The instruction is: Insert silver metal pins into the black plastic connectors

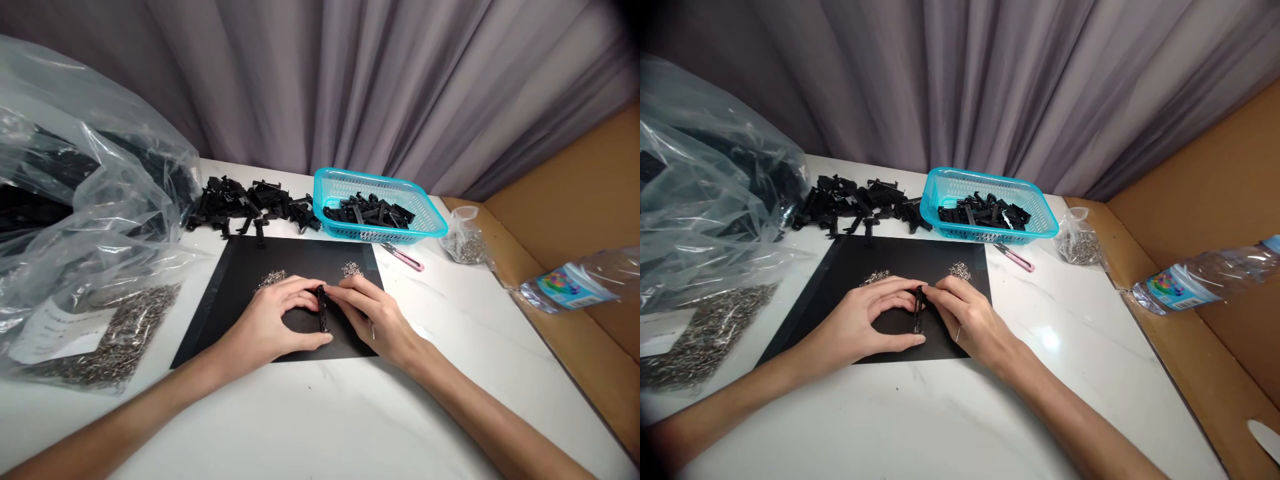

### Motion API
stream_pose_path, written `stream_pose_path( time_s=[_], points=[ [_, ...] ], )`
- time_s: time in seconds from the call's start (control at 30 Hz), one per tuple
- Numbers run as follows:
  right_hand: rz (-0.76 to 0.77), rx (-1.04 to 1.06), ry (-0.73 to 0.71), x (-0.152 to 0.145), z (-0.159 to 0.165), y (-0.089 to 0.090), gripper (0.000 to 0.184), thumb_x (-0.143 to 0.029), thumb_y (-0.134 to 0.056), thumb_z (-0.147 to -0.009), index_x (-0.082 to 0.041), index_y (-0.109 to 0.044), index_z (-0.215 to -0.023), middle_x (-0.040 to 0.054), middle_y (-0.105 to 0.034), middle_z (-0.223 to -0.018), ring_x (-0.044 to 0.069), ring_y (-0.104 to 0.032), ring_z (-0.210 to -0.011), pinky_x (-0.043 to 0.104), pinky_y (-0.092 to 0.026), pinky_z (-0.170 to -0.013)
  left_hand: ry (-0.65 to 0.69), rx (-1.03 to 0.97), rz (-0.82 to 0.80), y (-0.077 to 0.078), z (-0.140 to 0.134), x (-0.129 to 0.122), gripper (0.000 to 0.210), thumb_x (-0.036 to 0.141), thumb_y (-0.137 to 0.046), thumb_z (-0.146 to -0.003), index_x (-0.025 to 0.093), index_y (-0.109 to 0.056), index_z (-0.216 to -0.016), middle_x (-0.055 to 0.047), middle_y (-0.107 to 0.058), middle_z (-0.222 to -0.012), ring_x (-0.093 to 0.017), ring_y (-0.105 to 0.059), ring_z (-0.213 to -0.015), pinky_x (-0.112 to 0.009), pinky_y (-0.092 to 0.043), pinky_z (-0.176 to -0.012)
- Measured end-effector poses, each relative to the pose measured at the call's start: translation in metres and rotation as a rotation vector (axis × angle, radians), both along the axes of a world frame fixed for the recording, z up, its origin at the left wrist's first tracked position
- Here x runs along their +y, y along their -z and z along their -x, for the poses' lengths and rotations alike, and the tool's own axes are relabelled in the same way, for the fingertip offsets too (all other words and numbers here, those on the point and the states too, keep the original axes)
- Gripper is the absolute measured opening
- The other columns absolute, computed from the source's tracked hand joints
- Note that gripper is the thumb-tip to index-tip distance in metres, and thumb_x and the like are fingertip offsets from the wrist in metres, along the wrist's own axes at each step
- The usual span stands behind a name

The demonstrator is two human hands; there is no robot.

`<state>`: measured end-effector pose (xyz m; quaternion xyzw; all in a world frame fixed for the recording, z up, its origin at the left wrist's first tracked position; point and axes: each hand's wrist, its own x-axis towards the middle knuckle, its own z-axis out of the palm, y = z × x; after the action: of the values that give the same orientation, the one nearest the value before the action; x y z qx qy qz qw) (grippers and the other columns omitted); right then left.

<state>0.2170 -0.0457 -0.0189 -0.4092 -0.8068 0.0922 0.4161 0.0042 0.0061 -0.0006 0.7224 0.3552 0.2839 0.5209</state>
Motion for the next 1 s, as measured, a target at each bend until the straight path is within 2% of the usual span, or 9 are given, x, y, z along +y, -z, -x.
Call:
stream_pose_path(
  time_s=[0.33,0.73,1.0],
  points=[
    [0.042,0.046,-0.066,0.0015,0.0,-0.0021,0.029,-0.012,-0.047,-0.106,-0.018,-0.065,-0.128,0.0103,-0.067,-0.107,0.018,-0.068,-0.095,0.031,-0.061,-0.083,0.018,-0.017,-0.026,0.0004,0.0,0.0008,0.064,0.028,-0.093,-0.06,0.017,-0.069,-0.118,-0.004,-0.071,-0.104,-0.02,-0.073,-0.093,-0.035,-0.065,-0.095],
    [0.073,0.089,-0.067,0.0037,-0.0022,-0.0029,0.028,-0.017,-0.049,-0.106,-0.02,-0.07,-0.124,0.009,-0.07,-0.105,0.018,-0.07,-0.092,0.031,-0.062,-0.079,0.034,-0.009,-0.012,-0.0011,-0.0013,0.0034,0.065,0.027,-0.094,-0.057,0.017,-0.07,-0.116,-0.004,-0.069,-0.104,-0.02,-0.072,-0.093,-0.037,-0.064,-0.096],
    [0.08,0.089,-0.074,0.004,-0.0026,0.0001,0.027,-0.014,-0.052,-0.104,-0.02,-0.07,-0.124,0.0077,-0.067,-0.103,0.016,-0.067,-0.09,0.03,-0.059,-0.079,0.053,-0.019,-0.03,0.0038,-0.0001,0.0036,0.066,0.026,-0.093,-0.059,0.016,-0.068,-0.119,-0.004,-0.069,-0.105,-0.02,-0.072,-0.095,-0.036,-0.063,-0.098]
  ],
)
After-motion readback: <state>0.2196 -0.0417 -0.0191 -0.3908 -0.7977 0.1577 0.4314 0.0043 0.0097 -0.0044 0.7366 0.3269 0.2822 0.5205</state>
